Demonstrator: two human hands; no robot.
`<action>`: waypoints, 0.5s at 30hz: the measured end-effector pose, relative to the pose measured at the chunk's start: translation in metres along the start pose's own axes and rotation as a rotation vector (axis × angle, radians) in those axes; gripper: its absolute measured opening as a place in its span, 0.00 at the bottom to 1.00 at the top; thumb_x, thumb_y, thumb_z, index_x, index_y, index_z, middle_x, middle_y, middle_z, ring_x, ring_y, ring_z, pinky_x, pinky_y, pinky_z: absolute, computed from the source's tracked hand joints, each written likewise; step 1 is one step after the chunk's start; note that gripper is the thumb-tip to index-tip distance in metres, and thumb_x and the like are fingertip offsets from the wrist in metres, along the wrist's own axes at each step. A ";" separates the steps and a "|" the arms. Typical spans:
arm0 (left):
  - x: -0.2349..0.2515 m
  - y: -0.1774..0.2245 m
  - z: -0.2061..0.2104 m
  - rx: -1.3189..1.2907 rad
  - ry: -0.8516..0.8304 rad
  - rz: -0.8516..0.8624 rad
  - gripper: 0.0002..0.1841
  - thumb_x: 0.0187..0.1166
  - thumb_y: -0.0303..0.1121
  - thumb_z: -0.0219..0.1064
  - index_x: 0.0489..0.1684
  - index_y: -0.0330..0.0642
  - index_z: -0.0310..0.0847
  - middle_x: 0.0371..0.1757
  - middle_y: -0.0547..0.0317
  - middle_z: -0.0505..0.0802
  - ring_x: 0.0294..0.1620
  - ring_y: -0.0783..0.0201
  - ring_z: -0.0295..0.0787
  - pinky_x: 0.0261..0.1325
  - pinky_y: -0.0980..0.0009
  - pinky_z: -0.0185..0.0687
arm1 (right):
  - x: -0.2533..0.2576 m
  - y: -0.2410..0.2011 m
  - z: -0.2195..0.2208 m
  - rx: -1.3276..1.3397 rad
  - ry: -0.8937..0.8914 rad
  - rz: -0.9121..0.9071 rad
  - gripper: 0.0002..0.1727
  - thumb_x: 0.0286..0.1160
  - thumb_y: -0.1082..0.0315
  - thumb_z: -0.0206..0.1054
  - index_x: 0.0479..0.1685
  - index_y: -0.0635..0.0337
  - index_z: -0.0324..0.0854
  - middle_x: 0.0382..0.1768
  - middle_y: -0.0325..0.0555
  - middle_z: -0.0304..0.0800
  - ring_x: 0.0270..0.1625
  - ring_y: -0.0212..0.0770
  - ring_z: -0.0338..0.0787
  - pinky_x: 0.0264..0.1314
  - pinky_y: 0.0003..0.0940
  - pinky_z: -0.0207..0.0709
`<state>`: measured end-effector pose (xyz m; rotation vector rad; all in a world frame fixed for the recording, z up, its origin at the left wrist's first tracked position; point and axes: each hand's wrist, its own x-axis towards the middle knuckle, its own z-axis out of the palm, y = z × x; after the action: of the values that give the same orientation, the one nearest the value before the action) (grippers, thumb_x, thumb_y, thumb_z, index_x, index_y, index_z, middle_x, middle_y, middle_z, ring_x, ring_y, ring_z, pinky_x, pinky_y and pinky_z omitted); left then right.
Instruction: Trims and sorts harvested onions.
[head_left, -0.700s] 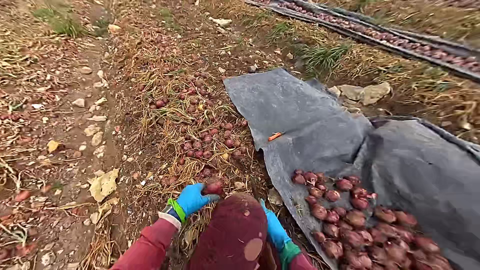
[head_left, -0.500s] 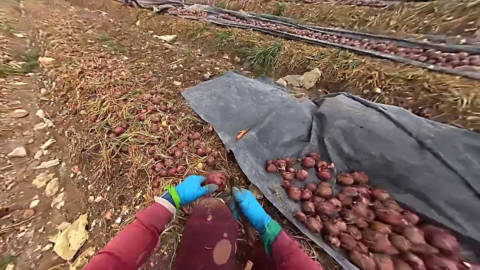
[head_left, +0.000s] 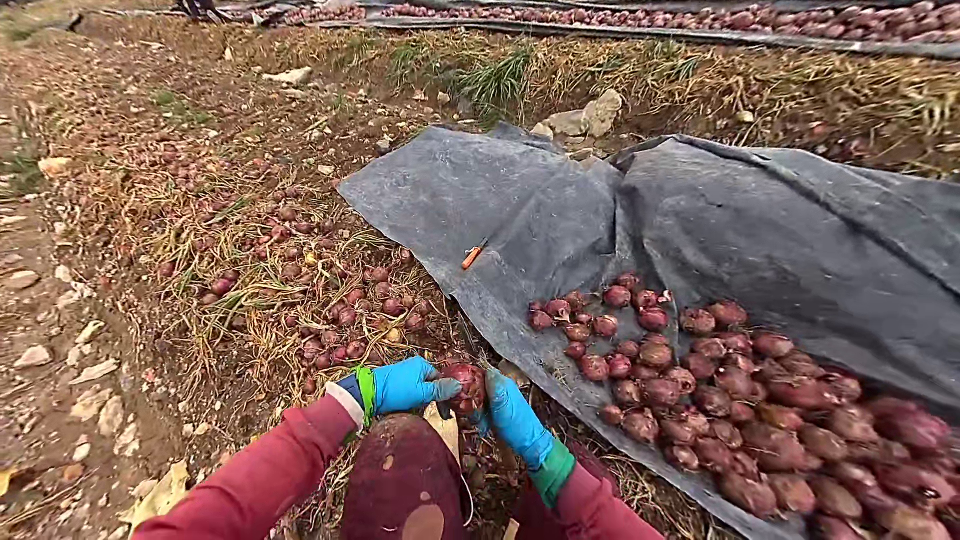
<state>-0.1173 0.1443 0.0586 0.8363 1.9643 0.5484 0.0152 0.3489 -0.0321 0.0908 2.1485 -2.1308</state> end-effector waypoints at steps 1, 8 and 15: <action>0.001 0.001 -0.007 0.121 0.019 -0.065 0.36 0.80 0.71 0.59 0.29 0.42 0.87 0.27 0.57 0.89 0.30 0.62 0.85 0.41 0.56 0.82 | 0.002 0.001 -0.001 -0.035 -0.009 0.036 0.54 0.67 0.12 0.32 0.39 0.55 0.84 0.18 0.42 0.83 0.16 0.40 0.82 0.20 0.40 0.81; 0.016 -0.016 -0.021 0.426 0.309 -0.298 0.29 0.72 0.70 0.68 0.48 0.54 0.91 0.42 0.59 0.96 0.49 0.54 0.94 0.56 0.41 0.87 | 0.014 0.046 -0.001 -0.048 -0.080 0.321 0.48 0.85 0.28 0.28 0.48 0.56 0.88 0.18 0.44 0.80 0.15 0.41 0.78 0.19 0.40 0.78; 0.095 -0.059 -0.030 0.325 0.195 -0.288 0.20 0.89 0.52 0.59 0.60 0.50 0.90 0.55 0.47 0.95 0.59 0.43 0.92 0.63 0.34 0.83 | 0.044 0.067 -0.019 0.045 0.108 0.232 0.55 0.79 0.23 0.22 0.44 0.59 0.89 0.15 0.42 0.80 0.12 0.39 0.75 0.14 0.38 0.75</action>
<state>-0.1978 0.1733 -0.0199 0.6943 2.3440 0.1457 -0.0209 0.3669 -0.1038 0.4454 2.0299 -2.0835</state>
